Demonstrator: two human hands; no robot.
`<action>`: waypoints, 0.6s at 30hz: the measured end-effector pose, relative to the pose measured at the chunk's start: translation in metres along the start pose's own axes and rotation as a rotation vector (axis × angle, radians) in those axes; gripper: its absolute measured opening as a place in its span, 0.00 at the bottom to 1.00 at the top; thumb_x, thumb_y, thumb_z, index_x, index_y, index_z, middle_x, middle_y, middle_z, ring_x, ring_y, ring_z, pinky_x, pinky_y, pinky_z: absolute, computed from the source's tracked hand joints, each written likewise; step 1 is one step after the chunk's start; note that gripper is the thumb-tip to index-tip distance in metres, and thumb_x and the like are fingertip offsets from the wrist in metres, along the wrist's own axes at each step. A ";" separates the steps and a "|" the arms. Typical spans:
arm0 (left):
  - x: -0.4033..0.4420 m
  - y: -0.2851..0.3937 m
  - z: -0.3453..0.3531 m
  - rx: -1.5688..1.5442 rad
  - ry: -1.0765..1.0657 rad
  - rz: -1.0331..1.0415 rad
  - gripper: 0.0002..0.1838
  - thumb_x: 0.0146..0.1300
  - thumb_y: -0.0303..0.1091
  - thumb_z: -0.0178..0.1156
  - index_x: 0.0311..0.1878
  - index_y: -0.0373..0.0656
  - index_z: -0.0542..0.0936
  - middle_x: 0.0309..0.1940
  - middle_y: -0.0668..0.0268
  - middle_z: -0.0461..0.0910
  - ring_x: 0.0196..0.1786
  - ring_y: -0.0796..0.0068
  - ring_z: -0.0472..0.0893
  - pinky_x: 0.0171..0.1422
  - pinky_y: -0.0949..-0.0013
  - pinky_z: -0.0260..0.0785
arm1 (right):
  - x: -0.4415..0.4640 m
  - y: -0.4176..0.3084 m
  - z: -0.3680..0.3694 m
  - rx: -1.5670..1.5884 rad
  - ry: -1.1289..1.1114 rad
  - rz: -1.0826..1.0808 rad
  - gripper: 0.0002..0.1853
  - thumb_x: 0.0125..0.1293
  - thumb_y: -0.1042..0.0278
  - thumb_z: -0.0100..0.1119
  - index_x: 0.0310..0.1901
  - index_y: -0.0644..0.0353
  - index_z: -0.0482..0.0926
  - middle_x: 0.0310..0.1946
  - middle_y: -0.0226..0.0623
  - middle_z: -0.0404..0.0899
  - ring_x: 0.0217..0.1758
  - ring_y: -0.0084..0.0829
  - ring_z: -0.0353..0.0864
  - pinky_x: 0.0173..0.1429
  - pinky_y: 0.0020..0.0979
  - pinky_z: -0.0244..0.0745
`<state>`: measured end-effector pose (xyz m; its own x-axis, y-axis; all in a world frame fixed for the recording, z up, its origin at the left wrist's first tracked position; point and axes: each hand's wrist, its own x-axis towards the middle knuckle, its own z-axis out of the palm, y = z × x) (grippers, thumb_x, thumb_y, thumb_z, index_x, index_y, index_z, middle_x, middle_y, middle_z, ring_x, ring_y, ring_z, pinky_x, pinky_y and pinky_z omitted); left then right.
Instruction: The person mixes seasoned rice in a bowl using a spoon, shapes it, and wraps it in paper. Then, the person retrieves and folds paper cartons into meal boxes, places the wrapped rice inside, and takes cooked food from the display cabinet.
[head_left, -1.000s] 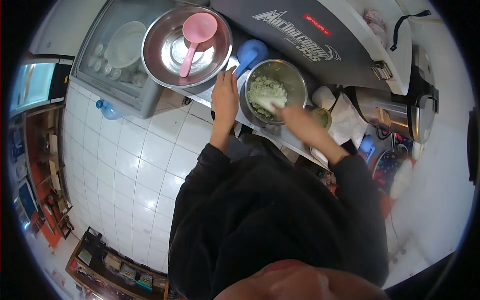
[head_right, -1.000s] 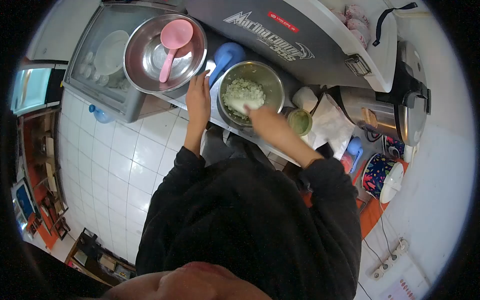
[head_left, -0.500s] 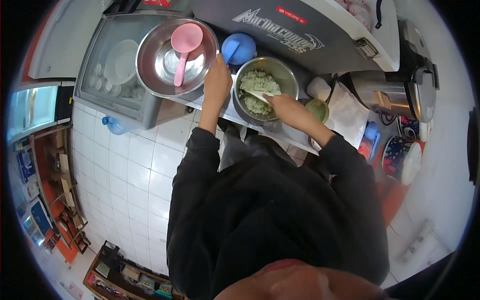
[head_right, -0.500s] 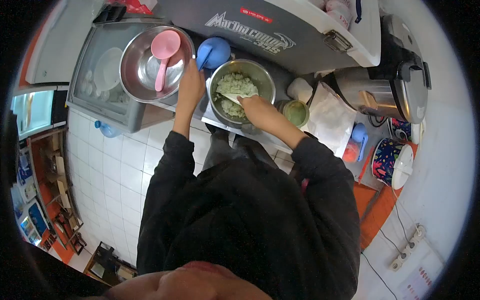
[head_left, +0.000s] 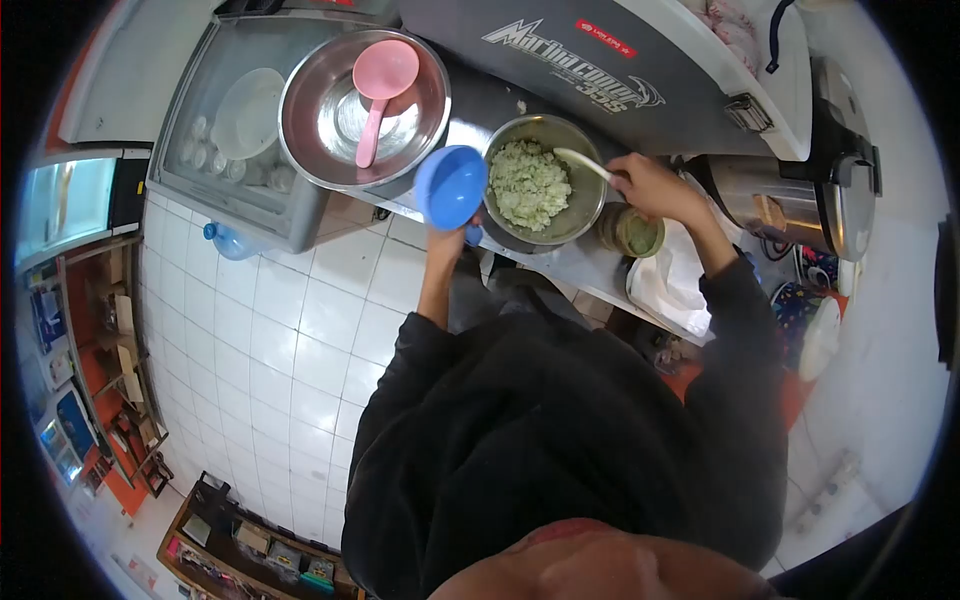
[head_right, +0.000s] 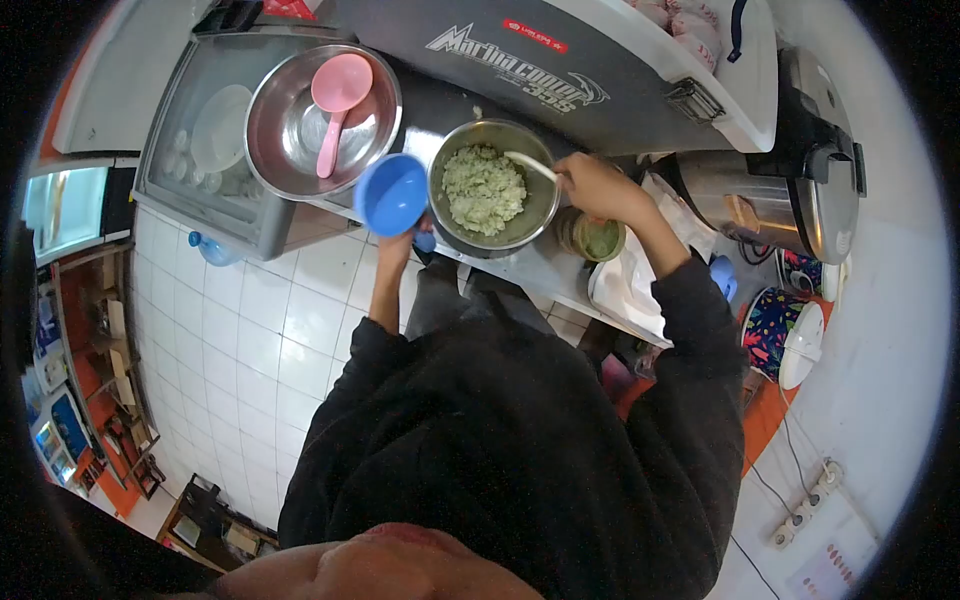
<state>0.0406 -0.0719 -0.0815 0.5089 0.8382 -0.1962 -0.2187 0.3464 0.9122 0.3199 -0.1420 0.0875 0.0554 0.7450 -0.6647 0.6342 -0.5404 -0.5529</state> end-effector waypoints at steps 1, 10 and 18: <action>0.000 -0.003 0.008 -0.001 0.000 -0.003 0.05 0.64 0.24 0.52 0.42 0.35 0.74 0.25 0.66 0.74 0.27 0.77 0.73 0.33 0.72 0.68 | 0.011 0.007 0.007 -0.051 0.038 0.060 0.15 0.65 0.64 0.49 0.44 0.67 0.77 0.18 0.37 0.73 0.14 0.25 0.73 0.16 0.30 0.67; 0.009 -0.019 0.029 0.000 0.119 0.059 0.05 0.55 0.17 0.53 0.35 0.34 0.75 0.23 0.66 0.76 0.22 0.77 0.75 0.25 0.75 0.67 | 0.012 0.033 0.062 0.701 -0.227 0.313 0.14 0.70 0.62 0.44 0.47 0.64 0.71 0.19 0.35 0.71 0.13 0.22 0.67 0.14 0.26 0.63; 0.011 -0.026 0.029 0.154 0.222 0.144 0.04 0.49 0.19 0.58 0.30 0.34 0.76 0.22 0.68 0.76 0.24 0.82 0.75 0.27 0.76 0.65 | 0.031 -0.035 0.137 -0.365 0.223 0.000 0.14 0.60 0.77 0.44 0.44 0.77 0.72 0.33 0.60 0.78 0.36 0.56 0.80 0.38 0.46 0.77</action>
<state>0.0758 -0.0842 -0.0971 0.2836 0.9514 -0.1198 -0.1382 0.1642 0.9767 0.1941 -0.1535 0.0178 0.1955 0.8329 -0.5178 0.8634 -0.3966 -0.3120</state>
